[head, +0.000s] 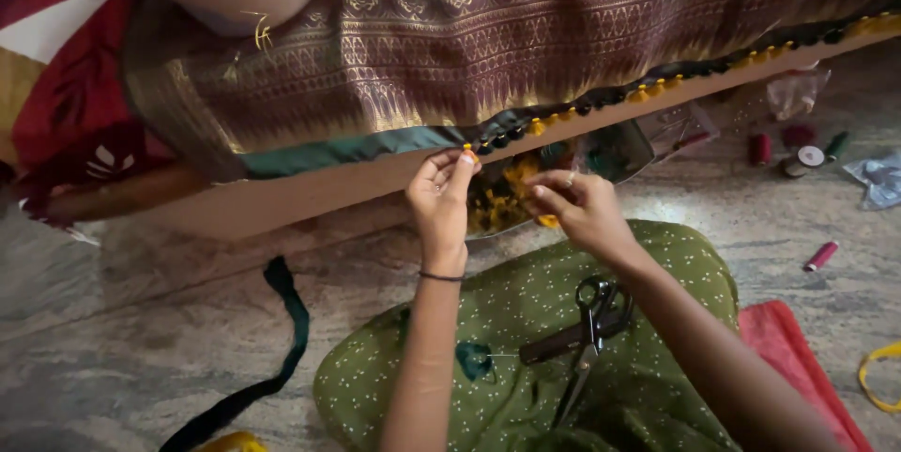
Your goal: The recorder is hand-sewing decorative tassels and fringe onto the edge of a silk saree.
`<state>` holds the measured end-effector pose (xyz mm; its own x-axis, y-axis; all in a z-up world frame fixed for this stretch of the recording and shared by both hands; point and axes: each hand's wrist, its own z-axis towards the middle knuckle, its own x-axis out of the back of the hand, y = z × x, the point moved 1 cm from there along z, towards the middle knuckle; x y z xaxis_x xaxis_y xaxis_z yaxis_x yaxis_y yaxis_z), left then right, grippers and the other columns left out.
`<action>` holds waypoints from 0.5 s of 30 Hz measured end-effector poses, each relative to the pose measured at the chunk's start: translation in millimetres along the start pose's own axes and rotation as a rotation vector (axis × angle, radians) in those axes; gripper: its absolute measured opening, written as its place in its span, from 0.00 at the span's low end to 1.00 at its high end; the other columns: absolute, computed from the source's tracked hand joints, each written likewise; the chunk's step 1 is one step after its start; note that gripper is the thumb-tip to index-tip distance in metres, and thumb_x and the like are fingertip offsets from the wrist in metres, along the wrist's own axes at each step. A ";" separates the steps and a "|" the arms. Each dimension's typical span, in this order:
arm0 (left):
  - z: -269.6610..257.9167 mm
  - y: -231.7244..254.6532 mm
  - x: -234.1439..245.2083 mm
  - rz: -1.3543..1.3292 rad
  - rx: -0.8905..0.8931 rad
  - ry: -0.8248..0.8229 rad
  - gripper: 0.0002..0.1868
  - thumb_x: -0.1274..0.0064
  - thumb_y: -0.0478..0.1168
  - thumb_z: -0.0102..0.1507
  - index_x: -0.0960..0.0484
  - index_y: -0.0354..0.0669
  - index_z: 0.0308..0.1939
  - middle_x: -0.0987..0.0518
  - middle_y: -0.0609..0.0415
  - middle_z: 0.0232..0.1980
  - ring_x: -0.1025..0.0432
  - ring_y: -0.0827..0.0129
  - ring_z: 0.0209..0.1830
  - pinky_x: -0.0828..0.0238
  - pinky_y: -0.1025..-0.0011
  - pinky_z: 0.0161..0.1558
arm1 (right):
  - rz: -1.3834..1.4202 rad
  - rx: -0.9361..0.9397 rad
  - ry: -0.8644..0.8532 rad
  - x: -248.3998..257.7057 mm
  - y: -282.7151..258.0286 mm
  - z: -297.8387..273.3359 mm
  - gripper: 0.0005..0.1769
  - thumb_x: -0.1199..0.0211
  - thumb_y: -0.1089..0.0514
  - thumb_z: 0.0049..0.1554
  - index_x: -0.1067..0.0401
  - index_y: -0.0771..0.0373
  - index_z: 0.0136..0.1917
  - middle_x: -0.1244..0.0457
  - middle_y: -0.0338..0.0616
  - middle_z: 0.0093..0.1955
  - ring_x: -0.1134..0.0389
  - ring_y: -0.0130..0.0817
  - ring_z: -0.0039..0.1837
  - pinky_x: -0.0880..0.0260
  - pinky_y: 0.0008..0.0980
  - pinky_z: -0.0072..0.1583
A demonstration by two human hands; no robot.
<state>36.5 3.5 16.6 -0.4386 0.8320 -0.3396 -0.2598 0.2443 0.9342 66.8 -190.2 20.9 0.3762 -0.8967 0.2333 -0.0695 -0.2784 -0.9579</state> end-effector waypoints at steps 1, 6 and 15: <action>-1.4 -1.8 1.4 0.001 -0.001 -0.002 0.07 0.44 0.33 0.67 0.19 0.29 0.45 0.16 0.51 0.42 0.22 0.73 0.42 0.24 0.75 0.48 | 0.001 0.002 0.002 -6.1 -1.9 2.7 0.14 0.40 0.60 0.62 0.23 0.63 0.60 0.27 0.45 0.52 0.24 0.32 0.54 0.23 0.31 0.57; -3.0 -6.0 3.5 0.003 0.001 0.029 0.08 0.43 0.33 0.66 0.19 0.30 0.45 0.17 0.51 0.45 0.24 0.73 0.45 0.28 0.74 0.49 | 0.461 0.090 -0.069 -32.0 4.2 30.1 0.17 0.36 0.65 0.60 0.27 0.72 0.62 0.31 0.51 0.56 0.28 0.33 0.57 0.28 0.33 0.62; -10.4 27.4 -19.2 -0.775 0.363 -0.245 0.09 0.50 0.40 0.66 0.22 0.39 0.48 0.18 0.49 0.52 0.24 0.59 0.56 0.35 0.60 0.68 | -0.271 0.131 0.264 45.1 52.6 2.5 0.12 0.40 0.61 0.60 0.21 0.58 0.56 0.30 0.45 0.57 0.27 0.35 0.52 0.25 0.36 0.54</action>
<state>28.9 -11.0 47.6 -0.0459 0.4400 -0.8968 -0.1006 0.8912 0.4424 82.5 -244.5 -19.4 0.1131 -0.8593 0.4987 0.1248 -0.4857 -0.8652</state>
